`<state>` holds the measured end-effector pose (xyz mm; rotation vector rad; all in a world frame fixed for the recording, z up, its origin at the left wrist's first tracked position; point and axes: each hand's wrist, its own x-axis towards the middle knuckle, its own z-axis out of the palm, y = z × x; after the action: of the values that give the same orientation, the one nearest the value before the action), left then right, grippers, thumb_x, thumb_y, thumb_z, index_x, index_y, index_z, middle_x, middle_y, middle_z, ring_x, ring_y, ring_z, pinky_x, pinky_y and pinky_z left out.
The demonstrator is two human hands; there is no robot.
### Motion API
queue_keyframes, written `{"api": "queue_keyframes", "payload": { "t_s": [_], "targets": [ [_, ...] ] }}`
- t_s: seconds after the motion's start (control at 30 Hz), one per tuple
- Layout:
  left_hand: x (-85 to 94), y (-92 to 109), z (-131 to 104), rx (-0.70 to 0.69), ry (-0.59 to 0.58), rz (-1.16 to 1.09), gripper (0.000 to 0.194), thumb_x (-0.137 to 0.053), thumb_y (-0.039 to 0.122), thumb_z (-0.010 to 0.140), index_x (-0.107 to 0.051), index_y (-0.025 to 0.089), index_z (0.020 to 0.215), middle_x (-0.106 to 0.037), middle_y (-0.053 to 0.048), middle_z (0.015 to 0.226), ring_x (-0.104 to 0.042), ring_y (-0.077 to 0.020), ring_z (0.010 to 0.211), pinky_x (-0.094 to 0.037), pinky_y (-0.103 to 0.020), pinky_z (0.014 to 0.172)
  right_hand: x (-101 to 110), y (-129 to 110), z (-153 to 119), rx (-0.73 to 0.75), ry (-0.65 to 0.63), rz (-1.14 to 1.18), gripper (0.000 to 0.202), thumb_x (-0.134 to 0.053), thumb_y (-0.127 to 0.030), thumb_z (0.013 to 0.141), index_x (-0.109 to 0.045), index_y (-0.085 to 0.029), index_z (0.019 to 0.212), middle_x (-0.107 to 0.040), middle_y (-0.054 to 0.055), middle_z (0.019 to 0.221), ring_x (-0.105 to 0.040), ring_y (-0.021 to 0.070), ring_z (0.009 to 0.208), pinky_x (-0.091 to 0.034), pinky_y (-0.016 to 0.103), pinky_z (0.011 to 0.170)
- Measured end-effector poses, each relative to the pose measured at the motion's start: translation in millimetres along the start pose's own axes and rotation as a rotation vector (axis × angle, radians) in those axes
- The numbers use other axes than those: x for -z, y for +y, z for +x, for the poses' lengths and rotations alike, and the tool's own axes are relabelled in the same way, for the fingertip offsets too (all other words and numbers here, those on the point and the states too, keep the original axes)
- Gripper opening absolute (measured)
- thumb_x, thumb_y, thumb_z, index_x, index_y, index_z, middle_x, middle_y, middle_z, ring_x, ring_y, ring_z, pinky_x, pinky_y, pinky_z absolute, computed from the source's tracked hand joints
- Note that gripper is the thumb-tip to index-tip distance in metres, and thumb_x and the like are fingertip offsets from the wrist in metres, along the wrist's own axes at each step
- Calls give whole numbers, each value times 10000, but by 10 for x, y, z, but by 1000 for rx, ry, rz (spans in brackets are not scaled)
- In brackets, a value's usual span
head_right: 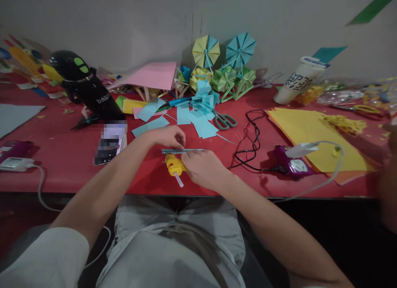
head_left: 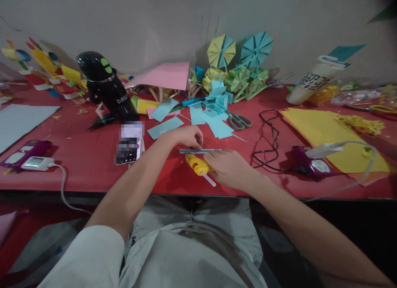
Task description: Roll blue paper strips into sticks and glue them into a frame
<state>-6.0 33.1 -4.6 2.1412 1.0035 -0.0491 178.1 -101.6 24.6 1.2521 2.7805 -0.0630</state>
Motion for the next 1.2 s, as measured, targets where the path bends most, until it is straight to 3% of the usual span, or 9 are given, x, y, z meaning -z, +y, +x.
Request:
{"api": "queue_keyframes", "payload": {
  "t_s": [1.2],
  "targets": [
    [23, 47, 1, 40, -11, -2, 173, -773, 259, 712, -755, 183, 866, -783, -35, 901, -686, -168, 808, -465, -240, 698, 23, -37, -151, -96, -56, -88, 187, -440, -132, 956, -604, -132, 1045, -712, 129, 1006, -689, 256, 949, -367, 322, 635]
  ]
}}
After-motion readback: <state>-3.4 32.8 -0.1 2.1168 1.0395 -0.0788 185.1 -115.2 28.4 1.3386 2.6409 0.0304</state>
